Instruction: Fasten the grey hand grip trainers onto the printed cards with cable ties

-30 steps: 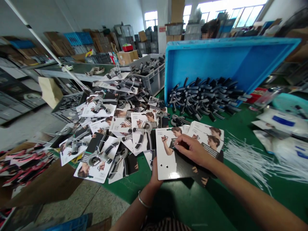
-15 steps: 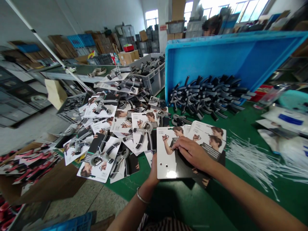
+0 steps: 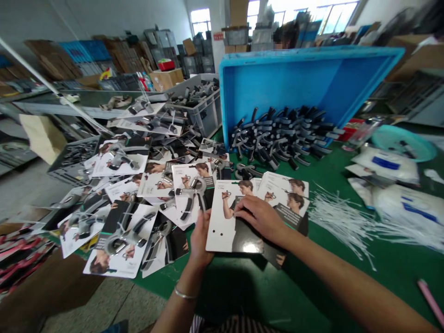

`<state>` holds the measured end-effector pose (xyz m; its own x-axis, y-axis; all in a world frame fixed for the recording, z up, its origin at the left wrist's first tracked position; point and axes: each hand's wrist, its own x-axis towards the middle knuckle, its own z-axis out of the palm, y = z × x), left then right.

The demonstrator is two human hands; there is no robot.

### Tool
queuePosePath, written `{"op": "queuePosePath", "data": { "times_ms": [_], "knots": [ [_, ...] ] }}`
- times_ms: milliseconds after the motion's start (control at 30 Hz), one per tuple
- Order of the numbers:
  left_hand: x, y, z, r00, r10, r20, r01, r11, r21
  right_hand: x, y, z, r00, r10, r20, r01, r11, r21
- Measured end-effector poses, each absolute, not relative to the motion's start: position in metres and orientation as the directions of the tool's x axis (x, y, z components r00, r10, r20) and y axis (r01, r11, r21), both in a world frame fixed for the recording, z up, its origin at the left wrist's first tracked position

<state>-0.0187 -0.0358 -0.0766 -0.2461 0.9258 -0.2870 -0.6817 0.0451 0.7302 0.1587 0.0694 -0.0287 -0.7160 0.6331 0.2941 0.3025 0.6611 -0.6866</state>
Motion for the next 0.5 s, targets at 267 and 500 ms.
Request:
{"op": "queuePosePath", "data": {
  "times_ms": [267,500],
  "knots": [
    [-0.02,-0.061,-0.045,-0.08,0.915,-0.395,-0.433,0.325,0.841,0.183,0.073,-0.014,-0.41,0.895,0.175,0.108,0.238,-0.965],
    [-0.029,-0.013,-0.02,0.042,0.966,-0.254,-0.11,0.257,0.96,0.32,0.08,-0.049,-0.141,0.931,0.337,0.692,0.336,-0.64]
  ]
}}
